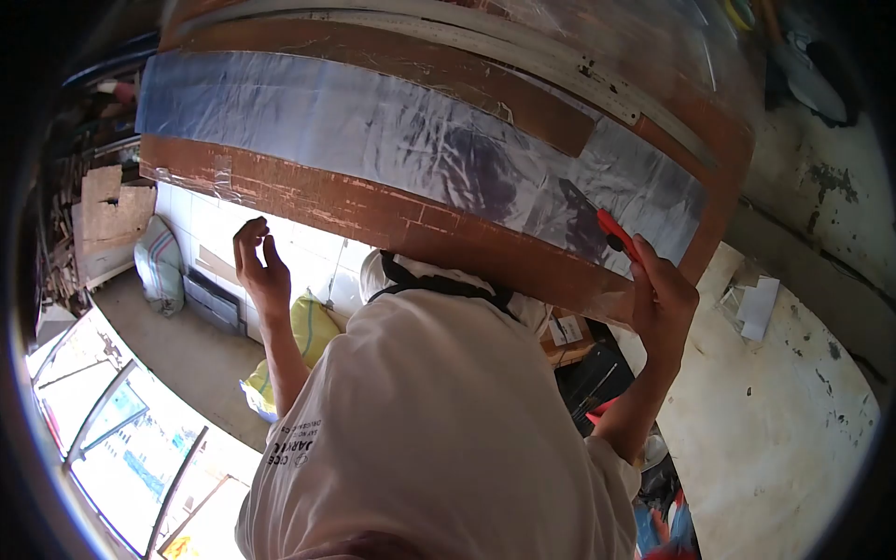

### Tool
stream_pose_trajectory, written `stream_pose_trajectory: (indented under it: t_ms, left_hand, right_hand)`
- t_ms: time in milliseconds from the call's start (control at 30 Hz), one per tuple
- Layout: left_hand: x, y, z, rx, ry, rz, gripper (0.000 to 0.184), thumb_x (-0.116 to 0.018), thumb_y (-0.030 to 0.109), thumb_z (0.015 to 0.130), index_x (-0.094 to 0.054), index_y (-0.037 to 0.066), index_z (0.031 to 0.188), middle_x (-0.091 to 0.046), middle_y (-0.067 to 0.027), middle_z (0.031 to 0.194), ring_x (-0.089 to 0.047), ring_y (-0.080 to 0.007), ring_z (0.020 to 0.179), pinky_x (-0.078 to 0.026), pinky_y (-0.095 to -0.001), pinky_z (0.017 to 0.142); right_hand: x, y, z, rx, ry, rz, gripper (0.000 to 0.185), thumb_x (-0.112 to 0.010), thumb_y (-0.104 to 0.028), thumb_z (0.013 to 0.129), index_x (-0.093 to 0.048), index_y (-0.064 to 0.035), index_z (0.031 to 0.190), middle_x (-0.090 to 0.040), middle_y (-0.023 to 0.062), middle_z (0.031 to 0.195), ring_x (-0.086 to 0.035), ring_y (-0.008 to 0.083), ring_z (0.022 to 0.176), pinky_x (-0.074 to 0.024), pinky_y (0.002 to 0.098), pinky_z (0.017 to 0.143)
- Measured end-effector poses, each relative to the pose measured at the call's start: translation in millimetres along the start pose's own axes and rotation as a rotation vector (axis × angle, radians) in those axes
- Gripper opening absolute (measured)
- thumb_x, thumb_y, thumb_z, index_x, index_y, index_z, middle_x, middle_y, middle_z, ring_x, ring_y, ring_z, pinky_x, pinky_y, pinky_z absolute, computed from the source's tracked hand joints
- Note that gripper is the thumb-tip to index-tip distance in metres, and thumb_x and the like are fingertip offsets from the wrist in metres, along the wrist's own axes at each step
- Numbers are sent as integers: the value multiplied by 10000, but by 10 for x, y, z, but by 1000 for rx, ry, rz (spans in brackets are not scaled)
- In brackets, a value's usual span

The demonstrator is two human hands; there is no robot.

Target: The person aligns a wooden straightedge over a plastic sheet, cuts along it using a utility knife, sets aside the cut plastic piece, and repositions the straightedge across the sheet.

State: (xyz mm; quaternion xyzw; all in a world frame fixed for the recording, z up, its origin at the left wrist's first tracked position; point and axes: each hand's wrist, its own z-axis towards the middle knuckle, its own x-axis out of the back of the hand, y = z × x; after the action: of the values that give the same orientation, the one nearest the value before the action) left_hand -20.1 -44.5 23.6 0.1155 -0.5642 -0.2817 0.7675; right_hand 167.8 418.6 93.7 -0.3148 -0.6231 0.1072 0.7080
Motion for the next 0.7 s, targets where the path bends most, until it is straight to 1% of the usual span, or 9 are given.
stream_pose_trajectory:
  t_ms: [33, 67, 100, 133, 233, 300, 567, 633, 700]
  left_hand:
    - [4, -70, 16, -32, 33, 53, 180, -599, -55, 934, -674, 4, 1086, -691, -141, 1096, -672, -295, 974, -555, -383, 817]
    - [-7, -49, 40, -20, 16, 27, 167, -606, -57, 924, -675, 3, 1064, -692, -138, 1074, -672, -305, 975, -553, -393, 825]
    - [-43, 45, 79, -9, -1, 0, 155, -614, -60, 915, -676, 2, 1043, -692, -135, 1051, -672, -316, 975, -550, -403, 832]
    - [-138, 114, 84, 17, -14, -57, 127, -663, -21, 909, -695, 24, 1023, -710, -114, 1013, -688, -280, 876, -556, -382, 780]
    - [-443, 441, 145, 175, -134, -193, 82, -746, 61, 892, -757, 29, 966, -732, -105, 826, -664, -198, 627, -517, -315, 583]
    - [-673, 545, 100, 325, -188, -348, 105, -772, 100, 866, -761, 18, 930, -743, -119, 840, -715, -228, 671, -543, -322, 602]
    - [-895, 809, 110, 281, -254, -165, 223, -846, 211, 795, -777, 34, 911, -752, -116, 840, -747, -259, 753, -568, -346, 681]
    - [-933, 735, 97, 272, -246, -204, 204, -834, 201, 803, -777, 40, 915, -748, -119, 842, -746, -262, 755, -568, -351, 688]
    - [-969, 667, 84, 179, -255, -254, 165, -804, 167, 824, -771, 35, 918, -746, -131, 856, -744, -274, 765, -569, -357, 691]
  right_hand:
    - [-19, -19, 25, -9, -7, 17, 337, -670, 34, 922, -707, -17, 1253, -695, 122, 814, -636, 152, 680, -494, 274, 638]
    - [-39, -42, 50, -1, -8, 22, 337, -670, 34, 922, -707, -17, 1253, -695, 122, 814, -636, 152, 680, -494, 274, 638]
    - [-57, -67, 74, -12, -32, 57, 333, -663, 39, 931, -701, -6, 1259, -725, 135, 879, -685, 171, 768, -522, 287, 696]
    - [-75, -87, 98, -21, -56, 92, 329, -657, 44, 940, -694, 4, 1264, -755, 149, 944, -734, 190, 856, -550, 301, 755]
    - [-130, -116, 150, 46, -39, 97, 327, -656, 45, 936, -694, 12, 1259, -760, 158, 961, -739, 192, 875, -559, 307, 764]
    - [-157, -148, 148, 52, -31, 95, 324, -660, 41, 935, -696, 13, 1255, -761, 161, 970, -742, 198, 882, -563, 308, 769]
    - [-309, -173, 100, 44, -43, 130, 315, -674, 36, 921, -707, 17, 1234, -766, 174, 1010, -750, 220, 886, -584, 313, 777]
    - [-354, -227, 135, 105, -17, 80, 321, -654, 8, 931, -705, -3, 1248, -747, 153, 908, -735, 226, 796, -552, 314, 703]
    - [-370, -298, 174, 114, -30, 88, 324, -656, 5, 931, -704, -7, 1251, -749, 154, 920, -741, 232, 807, -554, 317, 709]
